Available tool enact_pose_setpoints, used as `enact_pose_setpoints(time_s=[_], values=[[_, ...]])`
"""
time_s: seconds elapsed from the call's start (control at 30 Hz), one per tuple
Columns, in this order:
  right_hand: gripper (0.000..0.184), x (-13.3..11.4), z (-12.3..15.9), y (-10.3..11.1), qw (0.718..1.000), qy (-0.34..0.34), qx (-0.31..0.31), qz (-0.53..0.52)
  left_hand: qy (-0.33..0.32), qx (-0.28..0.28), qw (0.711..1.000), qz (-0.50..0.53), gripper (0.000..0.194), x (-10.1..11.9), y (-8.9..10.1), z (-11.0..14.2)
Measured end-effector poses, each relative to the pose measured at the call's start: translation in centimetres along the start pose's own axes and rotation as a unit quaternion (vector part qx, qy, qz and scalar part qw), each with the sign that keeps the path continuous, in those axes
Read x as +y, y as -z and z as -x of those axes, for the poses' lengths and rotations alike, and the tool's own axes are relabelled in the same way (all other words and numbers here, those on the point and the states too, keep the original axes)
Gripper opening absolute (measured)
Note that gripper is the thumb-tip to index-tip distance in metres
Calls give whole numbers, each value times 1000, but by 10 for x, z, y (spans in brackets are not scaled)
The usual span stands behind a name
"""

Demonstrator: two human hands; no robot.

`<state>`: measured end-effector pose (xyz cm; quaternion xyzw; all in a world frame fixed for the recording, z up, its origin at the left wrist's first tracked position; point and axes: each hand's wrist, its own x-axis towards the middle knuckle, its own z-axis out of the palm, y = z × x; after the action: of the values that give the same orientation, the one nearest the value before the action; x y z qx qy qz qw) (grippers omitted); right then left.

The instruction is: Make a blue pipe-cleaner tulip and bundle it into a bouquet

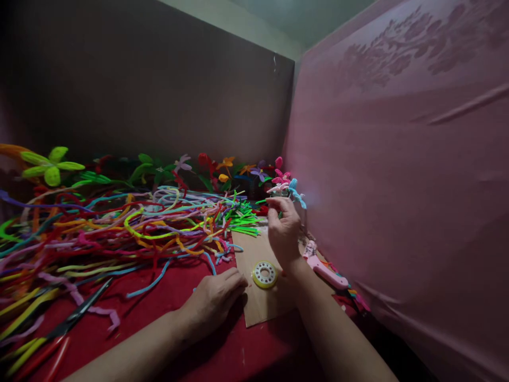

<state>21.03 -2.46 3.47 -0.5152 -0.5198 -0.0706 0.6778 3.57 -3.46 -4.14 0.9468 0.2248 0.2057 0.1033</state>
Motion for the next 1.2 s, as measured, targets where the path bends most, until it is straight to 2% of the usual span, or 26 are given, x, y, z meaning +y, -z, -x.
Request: enact_pose_setpoints(time_s=[0.1, 0.17, 0.23, 0.37, 0.5, 0.6, 0.7, 0.73, 0.8, 0.9, 0.97, 1.03, 1.13, 1.17, 1.2], values=[[16, 3, 1, -4, 984, -79, -155, -43, -43, 35, 998, -11, 19, 3, 0, 3], [18, 6, 1, 2, 953, -125, -272, -41, -54, 58, 997, -8, 18, 2, 0, 3], [23, 8, 6, 13, 926, -134, -352, -15, -37, 89, 995, 17, 18, -1, 1, 2], [42, 8, 25, 44, 887, -99, -448, 61, 62, 169, 977, 116, 18, -9, 7, -4], [60, 7, 40, 67, 854, -48, -505, 113, 152, 184, 960, 146, 17, -14, 13, -9], [57, 6, 42, 68, 857, -20, -498, 133, 185, 185, 953, 152, 20, -16, 15, -11], [40, -2, 39, 55, 901, -11, -418, 115, 219, 210, 933, 192, 25, -19, 19, -13], [31, -7, 38, 49, 919, -5, -381, 101, 233, 223, 921, 218, 27, -21, 22, -14], [19, -21, 36, 34, 933, 29, -354, 61, 263, 253, 884, 291, 30, -24, 29, -16], [14, -41, 34, 7, 931, 118, -345, -23, 296, 312, 806, 406, 33, -29, 43, -18], [14, -49, 33, -12, 928, 158, -334, -40, 304, 350, 766, 445, 31, -34, 52, -17], [15, -51, 35, -29, 932, 187, -308, -30, 302, 379, 741, 465, 28, -41, 58, -16], [18, -45, 50, -47, 945, 210, -250, -1, 295, 408, 719, 479, 22, -53, 66, -12], [21, -41, 58, -50, 941, 230, -247, 6, 291, 421, 712, 481, 21, -57, 69, -11], [22, -38, 68, -53, 924, 274, -265, 9, 286, 435, 703, 484, 20, -60, 73, -10]])
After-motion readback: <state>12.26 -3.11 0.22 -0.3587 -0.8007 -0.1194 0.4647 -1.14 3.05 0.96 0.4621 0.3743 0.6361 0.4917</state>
